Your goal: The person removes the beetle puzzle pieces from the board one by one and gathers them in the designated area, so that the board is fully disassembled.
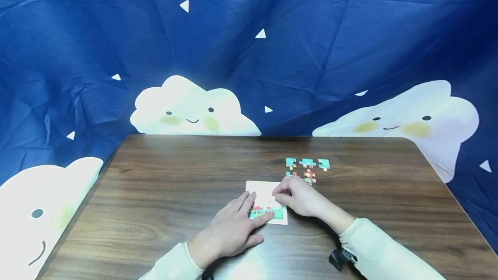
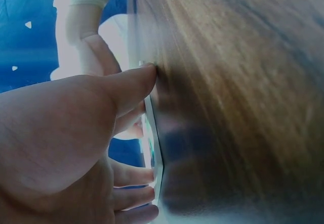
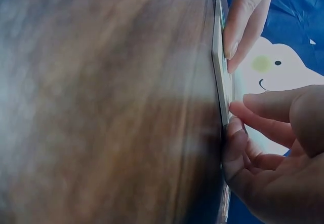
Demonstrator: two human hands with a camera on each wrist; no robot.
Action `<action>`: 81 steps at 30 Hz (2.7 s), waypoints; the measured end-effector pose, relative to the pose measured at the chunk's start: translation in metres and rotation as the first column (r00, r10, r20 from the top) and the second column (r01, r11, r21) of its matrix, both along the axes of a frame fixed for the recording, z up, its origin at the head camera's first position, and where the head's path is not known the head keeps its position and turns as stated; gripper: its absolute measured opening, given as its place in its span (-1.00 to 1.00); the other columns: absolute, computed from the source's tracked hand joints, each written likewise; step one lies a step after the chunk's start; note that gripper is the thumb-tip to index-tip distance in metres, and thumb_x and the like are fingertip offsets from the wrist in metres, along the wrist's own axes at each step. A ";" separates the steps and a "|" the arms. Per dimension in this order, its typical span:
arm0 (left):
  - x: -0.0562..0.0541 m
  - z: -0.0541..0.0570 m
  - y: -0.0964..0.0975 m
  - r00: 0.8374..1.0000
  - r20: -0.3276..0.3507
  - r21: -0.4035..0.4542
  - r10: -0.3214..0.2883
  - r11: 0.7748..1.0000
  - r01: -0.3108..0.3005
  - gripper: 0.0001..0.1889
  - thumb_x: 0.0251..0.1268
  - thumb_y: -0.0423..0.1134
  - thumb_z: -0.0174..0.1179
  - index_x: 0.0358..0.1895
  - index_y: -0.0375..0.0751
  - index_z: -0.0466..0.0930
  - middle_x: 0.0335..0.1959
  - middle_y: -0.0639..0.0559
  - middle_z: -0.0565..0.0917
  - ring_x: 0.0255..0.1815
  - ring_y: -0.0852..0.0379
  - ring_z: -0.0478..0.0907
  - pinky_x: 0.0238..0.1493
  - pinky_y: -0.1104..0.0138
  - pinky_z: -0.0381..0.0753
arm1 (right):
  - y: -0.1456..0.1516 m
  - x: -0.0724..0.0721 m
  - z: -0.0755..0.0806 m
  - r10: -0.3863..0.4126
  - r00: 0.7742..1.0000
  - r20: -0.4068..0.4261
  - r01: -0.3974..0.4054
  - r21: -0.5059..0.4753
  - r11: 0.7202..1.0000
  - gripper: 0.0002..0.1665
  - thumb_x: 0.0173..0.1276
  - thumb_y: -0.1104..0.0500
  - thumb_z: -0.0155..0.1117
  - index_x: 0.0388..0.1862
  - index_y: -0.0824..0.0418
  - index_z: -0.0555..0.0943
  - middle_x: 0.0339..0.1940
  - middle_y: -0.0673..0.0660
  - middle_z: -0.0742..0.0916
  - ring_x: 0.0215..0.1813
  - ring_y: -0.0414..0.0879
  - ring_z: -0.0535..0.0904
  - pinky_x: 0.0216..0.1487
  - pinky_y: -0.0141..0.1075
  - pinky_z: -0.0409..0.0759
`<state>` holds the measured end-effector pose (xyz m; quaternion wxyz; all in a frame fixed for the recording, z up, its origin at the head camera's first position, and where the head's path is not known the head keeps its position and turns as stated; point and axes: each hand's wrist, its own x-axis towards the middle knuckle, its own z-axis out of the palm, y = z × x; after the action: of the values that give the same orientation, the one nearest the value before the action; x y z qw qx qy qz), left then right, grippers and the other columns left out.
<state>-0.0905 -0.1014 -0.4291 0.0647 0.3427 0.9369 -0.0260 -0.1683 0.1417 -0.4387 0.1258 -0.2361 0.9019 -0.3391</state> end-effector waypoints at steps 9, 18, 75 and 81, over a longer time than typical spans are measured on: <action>0.000 0.001 0.001 1.000 -0.002 -0.001 0.005 1.000 -0.005 -0.37 0.56 0.29 0.16 0.64 0.53 0.33 0.68 -0.29 0.30 0.68 -0.22 0.33 0.56 0.02 0.48 | -0.003 0.000 0.001 0.004 1.000 -0.010 -0.004 -0.022 1.000 -0.88 0.50 0.23 0.35 -0.15 0.14 0.82 -0.29 -0.07 0.68 -0.28 -0.27 0.47 -0.20 -0.38 0.46; 0.000 0.002 0.001 1.000 -0.005 -0.006 0.005 1.000 -0.005 -0.36 0.55 0.30 0.16 0.63 0.54 0.32 0.68 -0.29 0.30 0.67 -0.24 0.33 0.56 0.02 0.47 | -0.005 -0.001 0.000 0.004 1.000 0.003 -0.004 -0.038 0.999 -0.92 0.44 0.26 0.37 -0.18 0.14 0.77 -0.35 -0.06 0.66 -0.36 -0.29 0.45 -0.26 -0.39 0.46; 0.000 0.002 0.003 1.000 -0.015 -0.010 0.004 1.000 -0.004 -0.37 0.53 0.29 0.19 0.61 0.51 0.37 0.65 -0.30 0.34 0.65 -0.24 0.37 0.50 0.02 0.55 | 0.019 -0.005 0.013 -0.044 0.983 0.178 0.087 -0.238 0.967 -0.91 0.52 0.31 0.35 -0.07 0.26 0.74 -0.37 0.09 0.72 -0.40 -0.05 0.63 -0.42 -0.34 0.59; 0.000 0.003 0.004 1.000 -0.007 -0.019 0.006 1.000 -0.006 -0.36 0.54 0.30 0.18 0.63 0.52 0.35 0.65 -0.31 0.33 0.65 -0.25 0.36 0.50 0.01 0.55 | 0.029 -0.004 0.015 -0.076 0.984 0.160 0.112 -0.232 0.966 -0.90 0.52 0.26 0.38 -0.06 0.22 0.76 -0.37 0.07 0.73 -0.39 -0.04 0.62 -0.42 -0.33 0.56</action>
<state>-0.0907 -0.0973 -0.4266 0.0646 0.3392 0.9378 -0.0362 -0.1724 0.1708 -0.4238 0.1477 -0.1802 0.8524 -0.4681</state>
